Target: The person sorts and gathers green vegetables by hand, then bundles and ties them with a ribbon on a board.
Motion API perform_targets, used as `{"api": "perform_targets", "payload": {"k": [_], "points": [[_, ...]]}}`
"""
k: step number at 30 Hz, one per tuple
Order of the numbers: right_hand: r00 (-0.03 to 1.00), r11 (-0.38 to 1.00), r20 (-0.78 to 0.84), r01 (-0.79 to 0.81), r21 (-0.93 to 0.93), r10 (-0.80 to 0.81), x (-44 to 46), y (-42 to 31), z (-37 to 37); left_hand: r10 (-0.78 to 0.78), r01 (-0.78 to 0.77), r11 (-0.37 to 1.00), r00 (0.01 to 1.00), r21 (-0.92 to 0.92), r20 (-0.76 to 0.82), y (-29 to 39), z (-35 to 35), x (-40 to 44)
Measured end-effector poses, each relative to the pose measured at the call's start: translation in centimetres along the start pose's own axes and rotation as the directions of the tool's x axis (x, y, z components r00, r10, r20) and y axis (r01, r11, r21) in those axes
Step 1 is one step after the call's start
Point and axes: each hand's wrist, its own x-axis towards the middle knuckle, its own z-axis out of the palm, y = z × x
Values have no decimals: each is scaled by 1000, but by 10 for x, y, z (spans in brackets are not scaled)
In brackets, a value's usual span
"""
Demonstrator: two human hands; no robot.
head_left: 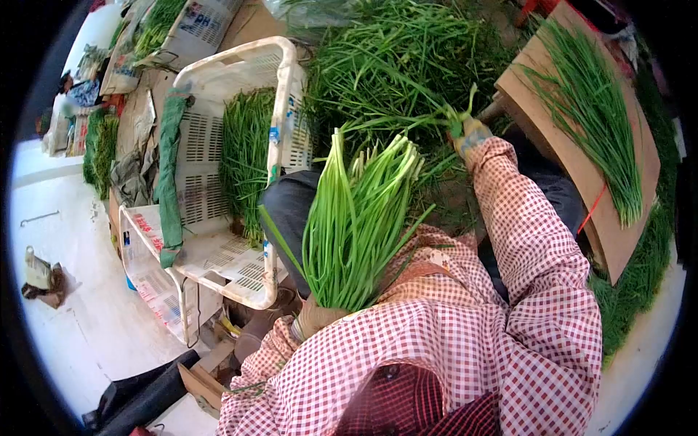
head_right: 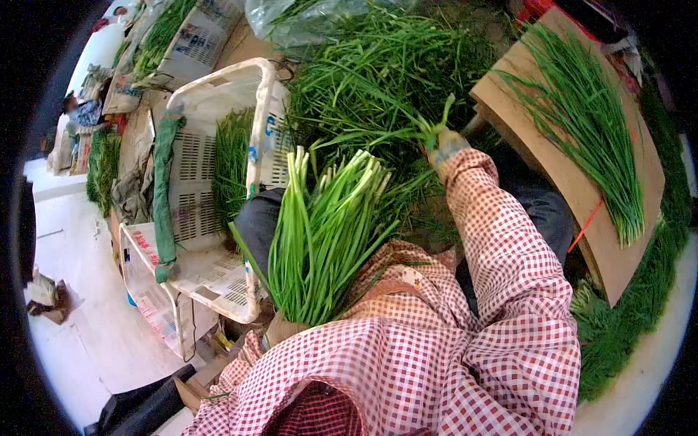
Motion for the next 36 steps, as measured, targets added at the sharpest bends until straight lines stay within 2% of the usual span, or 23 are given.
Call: {"api": "perform_targets", "payload": {"k": [1, 2, 3, 5, 6, 7, 8, 9, 10, 12, 14, 15, 18, 21, 22, 23, 26, 28, 29, 30, 31, 34, 36], "points": [[999, 995, -26, -48, -86, 46, 1, 12, 2, 43, -42, 998, 999, 36, -21, 5, 5, -3], [997, 979, -39, -76, -189, 70, -3, 16, 4, -90, 134, 954, 982, 268, -168, 20, 10, -9], [979, 913, -202, -115, -391, 36, -24, 5, 2, 197, -206, 953, 979, 223, 59, 27, 8, -8], [993, 970, -117, -32, -241, 4, -35, -11, 0, 194, -175, 969, 976, 172, -102, 53, 31, -17], [984, 984, -21, 179, -4, -179, -25, -10, 5, 177, -140, 968, 969, 206, -170, 64, 39, -22], [979, 852, 109, 90, 516, -170, -28, -13, 18, 281, -215, 915, 947, 341, -158, 68, 35, -22], [943, 447, 244, -122, 886, -227, -49, -32, 16, 346, -234, 816, 930, 528, -122, 80, 43, -22], [885, -67, 374, -406, 911, -278, -70, -51, 13, 402, -245, 681, 913, 690, -72, 93, 52, -21], [861, -221, 328, -433, 874, -389, -80, -60, 19, 447, -254, -142, 846, 957, 291, 89, 40, -7], [744, -358, 140, -467, 809, -653, -89, -70, 33, 549, -285, -67, 790, 956, 274, 76, 36, 3], [609, -454, -81, -488, 745, -789, -85, -72, 43, 556, -367, 362, 823, 857, 117, 66, 53, 10], [535, -486, -187, -498, 718, -824, -80, -71, 47, 601, -346, 21, 754, 938, 264, 57, 53, 14], [334, -527, -409, -516, 675, -849, -60, -64, 54, 522, -128, -278, 812, 952, 261, 33, 61, 24], [180, -550, -526, -409, 728, -831, -31, -54, 69, 495, -192, -520, 726, 832, 477, 17, 37, 29], [381, -461, -265, -658, 596, -886, -59, -49, 34, 401, -232, -402, 825, 886, 398, 23, 40, 26], [346, -458, -302, -713, 530, -888, -65, -52, 25, 399, -231, -405, 825, 884, 399, 41, 54, 21], [211, -548, -545, -599, 584, -811, -59, -61, 23, 198, -491, 204, 868, 847, 456, 81, 61, 10], [202, -603, -610, -555, 573, -766, -64, -65, 19, 238, -483, 142, 864, 864, 443, 100, 41, 18], [228, -596, -574, -524, 608, -786, -64, -63, 21, 266, -419, 125, 887, 899, 377, 110, 43, 21], [328, -589, -489, -442, 677, -808, -66, -59, 22, 314, -390, 503, 914, 772, 257, 101, 48, 35], [454, -535, -361, -348, 770, -814, -68, -54, 23, 315, -433, 541, 899, 721, 303, 97, 54, 48], [846, 286, 200, -59, 956, -495, -76, -44, 7, -26, -272, 694, 915, 666, 402, 69, 41, 75], [919, 554, 296, -109, 825, -259, -70, -36, -8, -262, 143, 939, 887, 312, 380, 61, 37, 74]]}}
